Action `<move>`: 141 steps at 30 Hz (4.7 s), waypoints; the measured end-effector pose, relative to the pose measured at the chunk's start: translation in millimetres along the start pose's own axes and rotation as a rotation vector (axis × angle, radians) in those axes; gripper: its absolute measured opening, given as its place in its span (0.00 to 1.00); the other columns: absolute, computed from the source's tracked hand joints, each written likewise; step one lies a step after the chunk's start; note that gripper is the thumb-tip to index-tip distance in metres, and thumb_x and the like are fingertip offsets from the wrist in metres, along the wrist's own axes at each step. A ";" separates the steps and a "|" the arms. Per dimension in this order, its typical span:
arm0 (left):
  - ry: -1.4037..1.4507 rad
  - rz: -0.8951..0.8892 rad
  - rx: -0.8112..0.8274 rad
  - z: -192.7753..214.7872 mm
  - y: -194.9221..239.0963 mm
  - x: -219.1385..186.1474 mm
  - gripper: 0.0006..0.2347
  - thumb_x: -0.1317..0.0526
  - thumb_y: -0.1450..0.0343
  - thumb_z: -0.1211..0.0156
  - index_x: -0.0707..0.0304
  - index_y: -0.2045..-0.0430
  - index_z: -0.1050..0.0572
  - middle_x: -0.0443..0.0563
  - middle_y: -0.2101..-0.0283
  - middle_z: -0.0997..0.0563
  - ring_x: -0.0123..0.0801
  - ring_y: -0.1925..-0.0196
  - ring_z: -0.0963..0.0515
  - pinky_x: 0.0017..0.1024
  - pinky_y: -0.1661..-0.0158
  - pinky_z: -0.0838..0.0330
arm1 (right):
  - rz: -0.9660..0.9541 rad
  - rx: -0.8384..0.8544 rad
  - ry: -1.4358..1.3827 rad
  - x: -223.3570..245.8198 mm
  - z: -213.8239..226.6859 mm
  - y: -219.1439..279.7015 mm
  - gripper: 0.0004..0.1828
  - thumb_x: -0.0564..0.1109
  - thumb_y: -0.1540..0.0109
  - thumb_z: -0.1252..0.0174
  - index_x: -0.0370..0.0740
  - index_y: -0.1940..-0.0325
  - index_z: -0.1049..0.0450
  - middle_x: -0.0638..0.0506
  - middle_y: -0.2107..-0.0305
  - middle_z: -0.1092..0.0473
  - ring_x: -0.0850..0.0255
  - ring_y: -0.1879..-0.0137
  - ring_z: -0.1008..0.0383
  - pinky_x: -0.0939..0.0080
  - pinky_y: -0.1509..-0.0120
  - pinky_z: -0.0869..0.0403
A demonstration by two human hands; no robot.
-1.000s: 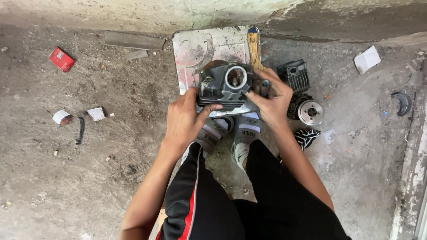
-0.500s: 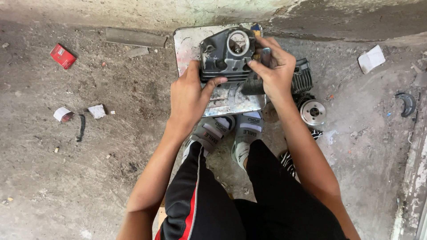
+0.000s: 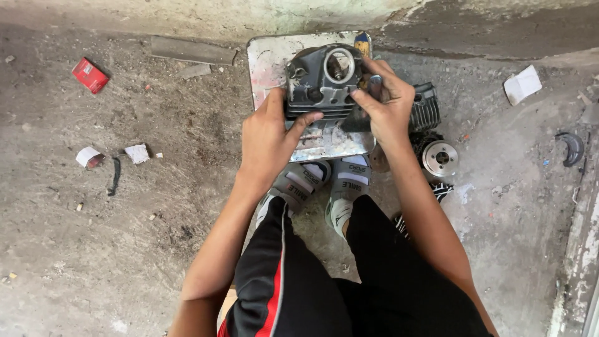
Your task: The person cleans and scrapes carbon residue from a motorcycle engine cylinder head using a tool.
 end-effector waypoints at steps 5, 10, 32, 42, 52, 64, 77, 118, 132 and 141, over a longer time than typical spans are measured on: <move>0.156 0.059 -0.019 2.5 -0.5 5.0 0.30 0.49 0.34 0.24 0.71 0.51 0.35 0.63 0.59 0.19 0.51 0.61 0.15 0.42 0.64 0.20 | -0.112 -0.017 0.064 -3.4 5.3 -0.8 0.27 0.33 0.37 0.31 0.27 0.34 0.27 0.53 0.63 0.27 0.74 0.71 0.34 0.72 0.71 0.35; 0.297 -0.017 -0.020 -2.1 -5.3 6.9 0.41 0.53 0.35 0.21 0.68 0.31 0.42 0.66 0.33 0.33 0.53 0.38 0.21 0.42 0.44 0.17 | -0.146 -0.034 0.054 4.8 4.9 1.5 0.22 0.34 0.35 0.31 0.28 0.37 0.26 0.58 0.71 0.30 0.74 0.71 0.34 0.71 0.71 0.35; 0.493 -0.088 0.008 -27.9 -10.4 5.2 0.40 0.60 0.31 0.19 0.60 0.27 0.45 0.56 0.28 0.34 0.43 0.26 0.30 0.37 0.25 0.32 | -0.156 0.000 0.251 21.2 5.1 2.5 0.18 0.35 0.33 0.32 0.29 0.40 0.24 0.59 0.68 0.30 0.74 0.66 0.34 0.73 0.65 0.35; 0.497 -0.045 -0.022 -25.1 -4.4 -6.8 0.38 0.63 0.26 0.24 0.61 0.28 0.49 0.59 0.27 0.37 0.45 0.25 0.31 0.36 0.26 0.33 | 0.239 -0.055 0.552 104.0 -19.4 9.8 0.24 0.42 0.29 0.31 0.30 0.32 0.28 0.49 0.52 0.29 0.64 0.54 0.26 0.68 0.50 0.24; 0.527 -0.015 -0.008 -32.7 -2.6 -5.5 0.38 0.63 0.24 0.25 0.58 0.27 0.52 0.56 0.25 0.38 0.45 0.24 0.30 0.34 0.27 0.30 | 0.629 0.156 0.874 103.9 -25.8 -9.1 0.06 0.32 0.33 0.30 0.37 0.53 0.16 0.45 0.55 0.24 0.54 0.50 0.23 0.59 0.48 0.23; 0.491 0.026 0.015 -38.5 1.0 -1.3 0.38 0.60 0.22 0.26 0.56 0.26 0.54 0.53 0.24 0.39 0.44 0.25 0.28 0.34 0.26 0.28 | 0.327 -0.035 0.643 118.2 -37.3 -11.5 0.06 0.39 0.29 0.32 0.36 0.51 0.21 0.49 0.55 0.26 0.58 0.46 0.24 0.60 0.43 0.23; 0.477 0.007 0.043 -34.1 -1.3 -1.6 0.39 0.60 0.23 0.26 0.56 0.27 0.55 0.55 0.25 0.38 0.45 0.28 0.25 0.34 0.31 0.24 | 0.571 0.078 0.850 115.2 -64.0 -7.2 0.03 0.31 0.35 0.36 0.32 0.57 0.23 0.45 0.61 0.26 0.52 0.51 0.27 0.54 0.48 0.29; 0.456 -0.095 -0.040 -33.4 6.7 5.3 0.39 0.61 0.23 0.27 0.48 0.27 0.57 0.53 0.21 0.57 0.47 0.21 0.47 0.36 0.24 0.39 | 0.558 0.027 0.803 124.3 -64.5 1.4 0.07 0.35 0.36 0.30 0.32 0.56 0.22 0.45 0.60 0.26 0.54 0.51 0.27 0.58 0.50 0.28; 0.024 -0.190 0.013 -43.6 25.4 6.3 0.32 0.60 0.19 0.32 0.63 0.25 0.47 0.53 0.21 0.52 0.53 0.20 0.55 0.42 0.22 0.45 | 0.562 0.068 0.903 105.0 -47.7 0.7 0.06 0.32 0.32 0.31 0.35 0.52 0.18 0.46 0.58 0.25 0.54 0.50 0.28 0.60 0.48 0.29; 0.120 -0.181 -0.003 -46.5 29.4 0.6 0.31 0.70 0.22 0.37 0.65 0.25 0.47 0.58 0.21 0.52 0.51 0.24 0.40 0.35 0.30 0.35 | 0.622 0.110 0.940 125.7 -75.7 -0.9 0.08 0.34 0.37 0.28 0.34 0.54 0.17 0.47 0.61 0.25 0.54 0.52 0.28 0.55 0.46 0.30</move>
Point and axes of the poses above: each hand's wrist, its own y-axis away from the middle knuckle, its own z-axis out of the back of the hand, x = y × z, the point moved 5 cm from there along -y, towards the middle knuckle
